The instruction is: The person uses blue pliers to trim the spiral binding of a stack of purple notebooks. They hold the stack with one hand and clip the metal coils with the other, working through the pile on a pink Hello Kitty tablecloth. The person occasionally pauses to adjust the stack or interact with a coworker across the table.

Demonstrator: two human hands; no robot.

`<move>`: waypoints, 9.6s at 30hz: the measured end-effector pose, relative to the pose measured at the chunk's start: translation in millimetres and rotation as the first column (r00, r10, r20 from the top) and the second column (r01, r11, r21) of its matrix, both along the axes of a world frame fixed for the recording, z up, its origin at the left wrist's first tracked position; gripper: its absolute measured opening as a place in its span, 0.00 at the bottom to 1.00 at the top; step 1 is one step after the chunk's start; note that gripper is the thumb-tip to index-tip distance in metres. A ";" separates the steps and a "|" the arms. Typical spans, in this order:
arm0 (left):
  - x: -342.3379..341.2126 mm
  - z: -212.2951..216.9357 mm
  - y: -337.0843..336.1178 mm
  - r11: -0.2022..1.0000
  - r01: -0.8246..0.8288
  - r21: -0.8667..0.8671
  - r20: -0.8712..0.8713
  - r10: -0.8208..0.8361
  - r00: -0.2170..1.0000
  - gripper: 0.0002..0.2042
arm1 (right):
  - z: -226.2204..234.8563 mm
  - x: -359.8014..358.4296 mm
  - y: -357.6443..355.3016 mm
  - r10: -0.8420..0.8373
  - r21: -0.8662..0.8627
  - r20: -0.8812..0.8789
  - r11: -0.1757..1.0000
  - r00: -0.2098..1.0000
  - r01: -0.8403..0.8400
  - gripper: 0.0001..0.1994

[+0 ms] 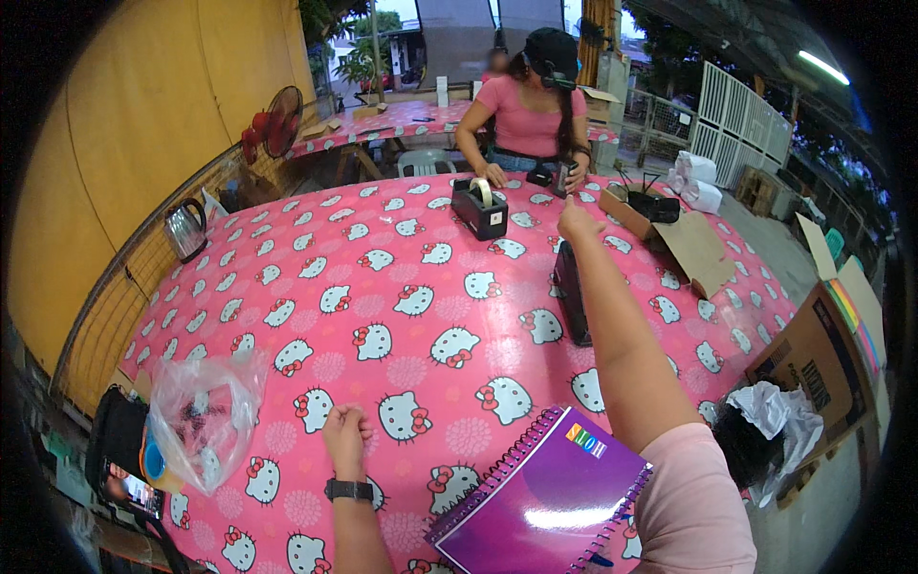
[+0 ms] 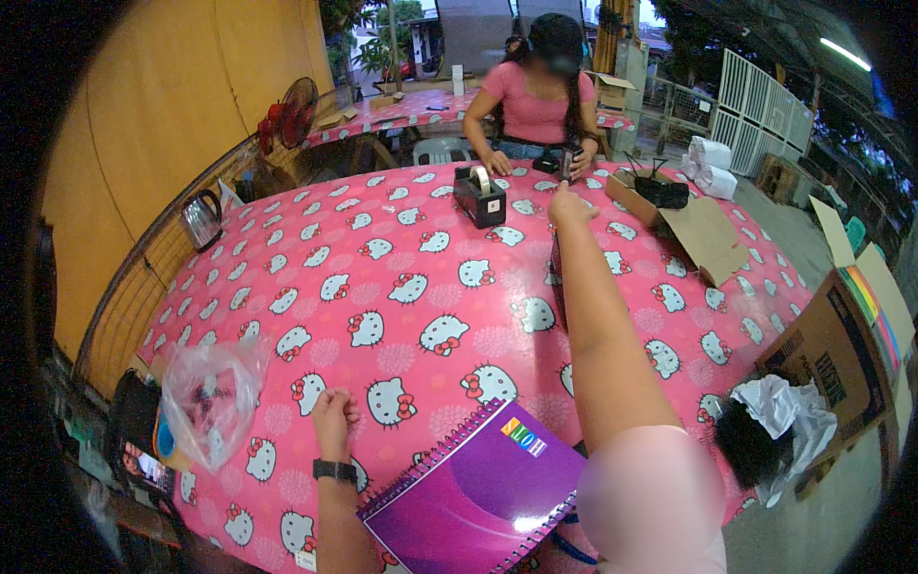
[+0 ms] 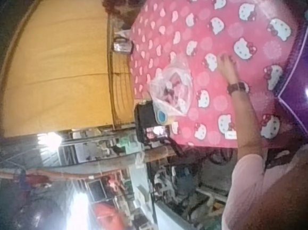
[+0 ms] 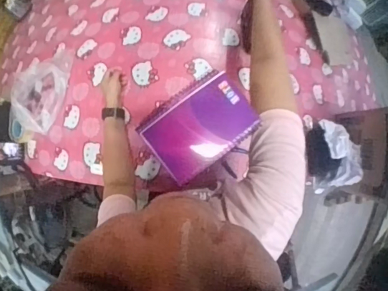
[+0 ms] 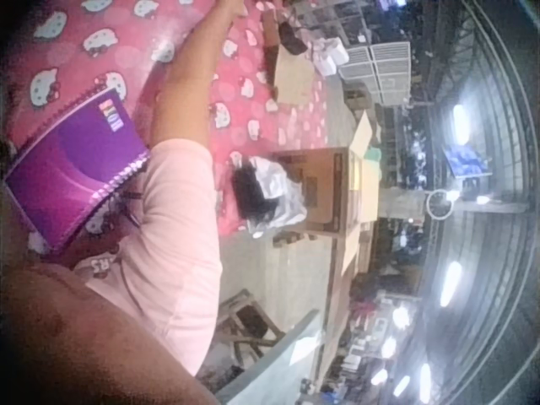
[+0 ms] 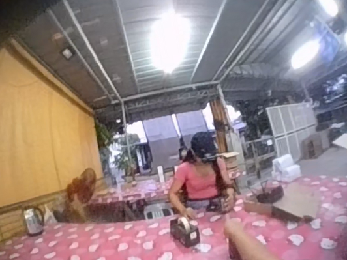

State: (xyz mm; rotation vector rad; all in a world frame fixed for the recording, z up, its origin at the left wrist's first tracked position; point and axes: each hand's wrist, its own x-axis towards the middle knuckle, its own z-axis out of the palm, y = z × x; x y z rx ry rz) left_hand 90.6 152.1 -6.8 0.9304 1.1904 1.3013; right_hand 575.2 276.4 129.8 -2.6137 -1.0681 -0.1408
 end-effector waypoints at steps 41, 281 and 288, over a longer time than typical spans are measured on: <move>-80.8 -30.9 -72.9 0.987 0.162 -0.024 0.603 -0.115 0.790 0.08 | -145.7 -197.9 -493.8 0.585 0.789 -0.574 0.582 0.573 0.198 0.08; -18.6 -17.1 -285.4 0.935 -0.040 0.353 -0.815 0.328 0.478 0.18 | 106.5 147.2 2.7 0.387 0.000 0.568 0.882 0.726 -0.470 0.38; -18.4 -18.6 -283.0 0.936 -0.034 0.351 -0.819 0.325 0.472 0.18 | 109.1 138.3 0.4 0.350 0.066 0.551 0.887 0.758 -0.458 0.38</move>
